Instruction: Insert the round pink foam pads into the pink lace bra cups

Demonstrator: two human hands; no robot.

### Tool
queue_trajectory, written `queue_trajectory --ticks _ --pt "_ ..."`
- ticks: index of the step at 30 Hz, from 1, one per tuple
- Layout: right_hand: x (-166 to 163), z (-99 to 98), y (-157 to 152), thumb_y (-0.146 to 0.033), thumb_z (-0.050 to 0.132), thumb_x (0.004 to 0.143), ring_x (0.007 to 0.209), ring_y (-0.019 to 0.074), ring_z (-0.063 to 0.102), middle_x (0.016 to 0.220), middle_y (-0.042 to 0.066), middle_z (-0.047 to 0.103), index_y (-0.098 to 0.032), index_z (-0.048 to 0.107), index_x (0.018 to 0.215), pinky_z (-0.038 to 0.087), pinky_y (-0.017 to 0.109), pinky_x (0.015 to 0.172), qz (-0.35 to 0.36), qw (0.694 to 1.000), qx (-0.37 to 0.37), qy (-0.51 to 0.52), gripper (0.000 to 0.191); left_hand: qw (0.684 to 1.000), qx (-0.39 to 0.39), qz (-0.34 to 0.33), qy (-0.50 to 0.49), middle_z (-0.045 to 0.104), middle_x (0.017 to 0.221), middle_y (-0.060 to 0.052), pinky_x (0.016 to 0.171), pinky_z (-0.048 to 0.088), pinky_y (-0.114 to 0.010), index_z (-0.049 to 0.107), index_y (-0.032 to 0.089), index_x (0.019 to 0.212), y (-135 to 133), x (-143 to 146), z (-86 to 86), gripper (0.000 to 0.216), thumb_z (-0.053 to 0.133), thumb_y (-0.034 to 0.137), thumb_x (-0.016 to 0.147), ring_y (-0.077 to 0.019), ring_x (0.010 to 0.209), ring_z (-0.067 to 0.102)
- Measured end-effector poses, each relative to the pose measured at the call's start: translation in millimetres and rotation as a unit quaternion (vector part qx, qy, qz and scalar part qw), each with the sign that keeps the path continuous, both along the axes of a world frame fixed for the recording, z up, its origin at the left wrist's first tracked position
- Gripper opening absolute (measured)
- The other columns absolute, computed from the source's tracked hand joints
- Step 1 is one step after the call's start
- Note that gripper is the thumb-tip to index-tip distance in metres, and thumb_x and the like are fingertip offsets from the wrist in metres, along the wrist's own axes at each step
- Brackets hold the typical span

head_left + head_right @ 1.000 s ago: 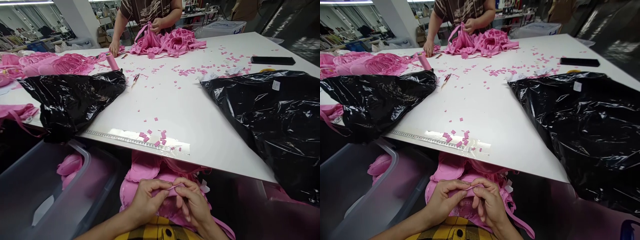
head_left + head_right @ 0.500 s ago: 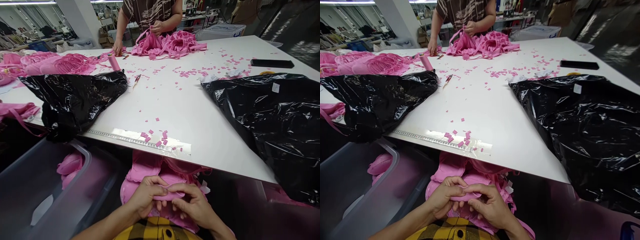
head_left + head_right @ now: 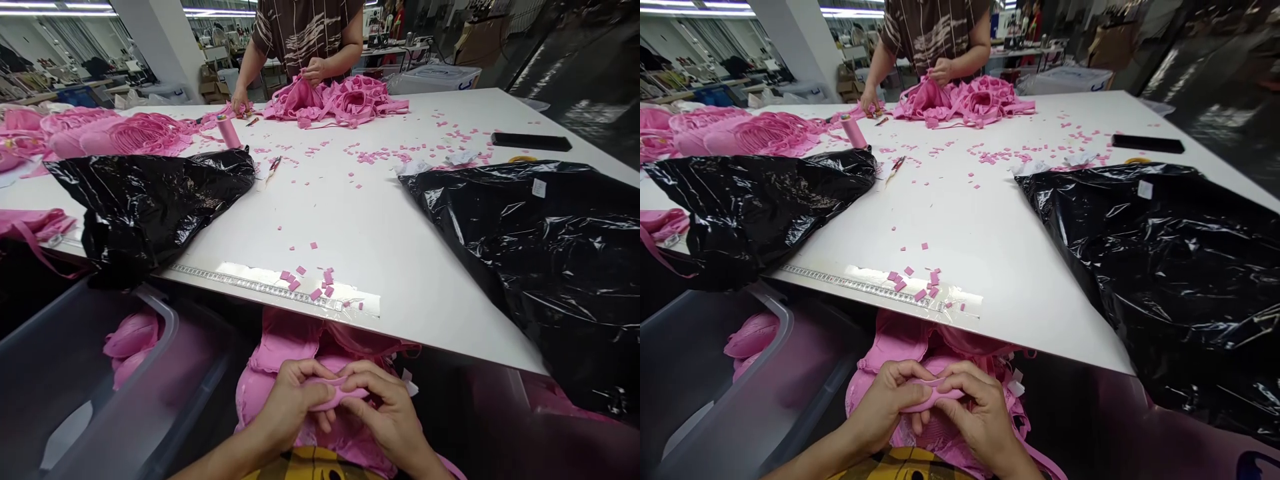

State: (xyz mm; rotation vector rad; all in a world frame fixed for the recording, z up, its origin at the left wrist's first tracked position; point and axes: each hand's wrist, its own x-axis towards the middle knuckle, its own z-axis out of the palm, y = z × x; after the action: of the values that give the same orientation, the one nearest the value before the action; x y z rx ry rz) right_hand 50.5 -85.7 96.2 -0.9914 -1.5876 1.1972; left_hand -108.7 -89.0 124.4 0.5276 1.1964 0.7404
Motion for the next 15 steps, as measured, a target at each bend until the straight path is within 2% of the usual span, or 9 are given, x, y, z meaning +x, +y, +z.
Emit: queue_trajectory --ticks 3,6,10,12,15 --pt "-7 0.8 -4 -0.024 0.067 0.075 0.073 0.0176 0.062 0.074 0.003 0.064 -0.022 0.066 0.074 0.051 0.028 0.066 -0.043 0.998 -0.015 0.034 0.002 0.998 0.048 -0.025 0.039 0.059 0.042 0.000 0.037 0.038 -0.019 0.063 0.010 0.071 -1 -2 0.7 0.025 0.071 0.031 0.060 -0.0100 0.033 0.051" --pt "-11 -3.5 -8 -0.023 0.067 0.075 0.073 0.0170 0.060 0.073 0.002 0.063 -0.022 0.065 0.074 0.050 0.028 0.066 -0.061 0.995 -0.033 0.065 0.002 0.995 0.073 -0.038 0.052 0.058 0.044 0.001 0.040 0.042 -0.020 0.065 0.011 0.073 -4 -3 -1.4 0.026 0.070 0.034 0.063 -0.0102 0.036 0.052" --pt "-11 -10.2 -12 -0.022 0.070 0.071 0.071 0.0158 0.060 0.075 0.002 0.062 -0.021 0.059 0.077 0.051 0.026 0.064 -0.083 0.985 -0.093 0.123 0.013 0.989 0.093 -0.059 0.096 0.060 0.050 0.000 0.041 0.045 -0.023 0.068 0.013 0.078 -9 -4 -2.5 0.023 0.066 0.034 0.069 -0.0106 0.038 0.052" --pt "-11 -10.9 -12 -0.022 0.070 0.071 0.071 0.0159 0.060 0.075 0.002 0.062 -0.020 0.058 0.077 0.051 0.026 0.064 -0.082 0.983 -0.103 0.129 0.013 0.974 0.147 -0.073 0.154 0.068 0.065 -0.003 0.050 0.050 -0.025 0.069 0.016 0.079 -10 -5 0.3 0.018 0.068 0.029 0.067 -0.0142 0.049 0.060" --pt "-13 -9.3 -9 -0.021 0.070 0.070 0.071 0.0162 0.061 0.073 0.003 0.063 -0.019 0.060 0.073 0.052 0.027 0.066 -0.070 0.981 -0.108 0.144 0.010 0.927 0.277 -0.105 0.229 0.072 0.081 -0.005 0.071 0.052 -0.028 0.071 0.019 0.079 -9 -6 5.5 0.012 0.070 0.020 0.067 -0.0196 0.074 0.066"
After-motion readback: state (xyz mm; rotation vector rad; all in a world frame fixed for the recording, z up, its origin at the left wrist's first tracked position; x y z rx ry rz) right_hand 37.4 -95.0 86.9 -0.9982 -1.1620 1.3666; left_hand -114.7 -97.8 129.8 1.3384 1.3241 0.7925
